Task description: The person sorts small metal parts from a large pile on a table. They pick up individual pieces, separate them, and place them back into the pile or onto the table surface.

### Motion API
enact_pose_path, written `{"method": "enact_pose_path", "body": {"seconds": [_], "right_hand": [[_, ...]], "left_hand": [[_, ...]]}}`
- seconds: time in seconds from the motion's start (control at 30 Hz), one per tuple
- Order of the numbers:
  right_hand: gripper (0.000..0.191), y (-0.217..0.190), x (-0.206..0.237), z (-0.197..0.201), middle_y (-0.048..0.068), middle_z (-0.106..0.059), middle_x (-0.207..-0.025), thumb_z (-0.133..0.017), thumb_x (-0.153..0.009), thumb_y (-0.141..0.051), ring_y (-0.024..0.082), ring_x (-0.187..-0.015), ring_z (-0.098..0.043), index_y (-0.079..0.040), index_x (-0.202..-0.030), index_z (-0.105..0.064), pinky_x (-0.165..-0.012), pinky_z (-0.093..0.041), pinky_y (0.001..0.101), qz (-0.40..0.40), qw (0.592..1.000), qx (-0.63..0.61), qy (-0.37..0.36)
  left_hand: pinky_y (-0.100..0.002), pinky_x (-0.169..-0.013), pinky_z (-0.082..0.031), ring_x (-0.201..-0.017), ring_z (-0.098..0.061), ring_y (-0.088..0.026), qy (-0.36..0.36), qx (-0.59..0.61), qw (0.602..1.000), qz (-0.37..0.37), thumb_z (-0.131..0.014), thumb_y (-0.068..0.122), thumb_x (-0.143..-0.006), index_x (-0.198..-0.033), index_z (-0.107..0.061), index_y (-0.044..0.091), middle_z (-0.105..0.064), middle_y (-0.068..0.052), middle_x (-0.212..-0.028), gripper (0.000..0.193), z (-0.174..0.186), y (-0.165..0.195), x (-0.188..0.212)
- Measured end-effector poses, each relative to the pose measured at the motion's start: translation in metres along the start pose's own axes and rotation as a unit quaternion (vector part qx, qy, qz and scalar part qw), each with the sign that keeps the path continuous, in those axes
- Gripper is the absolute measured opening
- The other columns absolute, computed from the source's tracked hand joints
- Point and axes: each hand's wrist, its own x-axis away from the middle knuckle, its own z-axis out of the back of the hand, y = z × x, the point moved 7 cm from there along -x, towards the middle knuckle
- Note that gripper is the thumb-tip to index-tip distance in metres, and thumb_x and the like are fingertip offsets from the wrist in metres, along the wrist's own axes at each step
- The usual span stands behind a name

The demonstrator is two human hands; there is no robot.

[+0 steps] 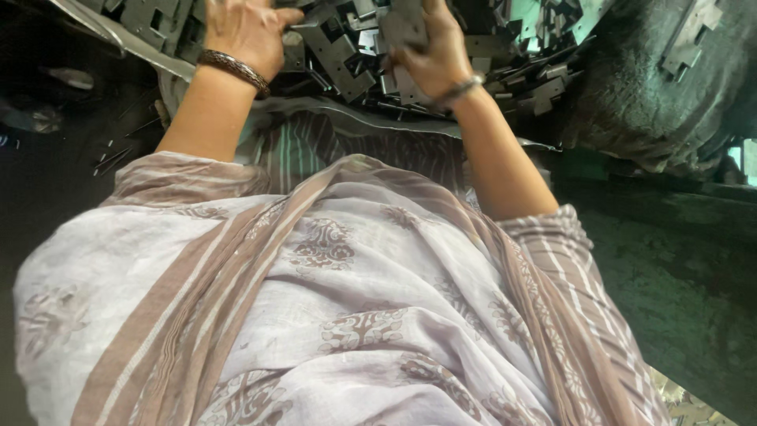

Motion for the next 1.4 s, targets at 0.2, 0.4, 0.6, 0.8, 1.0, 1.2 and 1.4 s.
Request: {"method": "enact_pose_path", "body": {"seconds": [0.2, 0.4, 0.6, 0.8, 1.0, 1.2, 1.4], "right_hand": [[0.064, 0.001, -0.052, -0.074, 0.029, -0.069, -0.093, -0.071, -0.079, 0.010, 0.043, -0.088, -0.070, 0.005, -0.138, -0.049, -0.072, -0.060, 0.0473, 0.016, 0.949, 0.291, -0.118], [0.036, -0.005, -0.060, -0.092, 0.030, -0.070, -0.103, -0.071, -0.081, 0.010, 0.043, -0.100, -0.071, 0.002, -0.116, -0.063, -0.081, -0.062, 0.0458, -0.019, 0.946, 0.287, -0.147], [0.045, -0.013, -0.060, -0.059, 0.030, -0.069, -0.102, -0.079, -0.068, 0.006, 0.047, -0.098, -0.068, 0.002, -0.111, -0.066, -0.079, -0.059, 0.0481, 0.002, 0.953, 0.274, -0.129], [0.051, 0.024, -0.001, 0.064, 0.015, -0.074, -0.114, -0.079, -0.079, 0.005, 0.025, -0.095, -0.079, 0.002, -0.128, -0.064, -0.076, -0.064, 0.0340, -0.075, 0.996, -0.047, -0.011], [0.048, 0.031, 0.039, 0.046, 0.014, -0.078, -0.110, -0.086, -0.086, 0.005, 0.022, -0.095, -0.080, 0.002, -0.128, -0.063, -0.083, -0.071, 0.0340, -0.074, 0.949, -0.248, 0.181], [0.051, 0.019, 0.048, 0.019, 0.017, -0.075, -0.119, -0.083, -0.089, 0.003, 0.025, -0.105, -0.075, 0.005, -0.135, -0.061, -0.090, -0.064, 0.0373, -0.031, 0.951, -0.244, 0.189], [0.039, 0.021, 0.041, 0.035, 0.019, -0.075, -0.117, -0.070, -0.092, 0.009, 0.035, -0.107, -0.077, 0.004, -0.130, -0.062, -0.093, -0.067, 0.0385, -0.009, 0.972, -0.190, 0.141]], "left_hand": [[-0.046, -0.073, -0.059, -0.079, -0.073, -0.031, 0.004, 0.089, 0.995, 0.045, -0.065, 0.013, -0.093, -0.121, -0.079, 0.024, -0.077, -0.010, -0.102, 0.033, 0.030, -0.011, 0.007], [-0.037, -0.091, -0.068, -0.098, -0.075, -0.026, 0.083, 0.754, 0.649, 0.066, -0.065, 0.011, -0.109, -0.122, -0.071, 0.004, -0.073, -0.015, -0.118, 0.015, 0.042, -0.015, 0.024], [-0.036, -0.088, -0.067, -0.099, -0.077, -0.028, 0.244, 0.813, 0.526, 0.054, -0.074, -0.014, -0.096, -0.107, -0.066, -0.001, -0.073, -0.020, -0.112, 0.019, 0.056, -0.033, 0.029], [-0.036, -0.092, -0.061, -0.108, -0.076, -0.031, 0.138, 0.908, 0.378, 0.122, -0.063, -0.021, -0.090, -0.125, -0.063, -0.005, -0.074, -0.021, -0.119, 0.039, 0.035, -0.028, 0.033], [-0.041, -0.094, -0.063, -0.108, -0.073, -0.028, 0.074, 0.937, 0.306, 0.149, -0.056, -0.014, -0.090, -0.133, -0.054, 0.005, -0.072, -0.014, -0.117, 0.048, -0.019, 0.062, 0.000], [-0.042, -0.078, -0.064, -0.097, -0.071, -0.027, 0.071, 0.903, 0.322, 0.274, -0.058, -0.009, -0.099, -0.131, -0.062, 0.000, -0.072, -0.015, -0.112, 0.034, -0.061, 0.094, -0.018], [-0.044, -0.094, -0.062, -0.109, -0.072, -0.026, -0.037, 0.932, 0.275, 0.234, -0.054, -0.003, -0.088, -0.129, -0.057, 0.007, -0.073, -0.011, -0.119, 0.042, -0.068, 0.115, -0.002]]}}
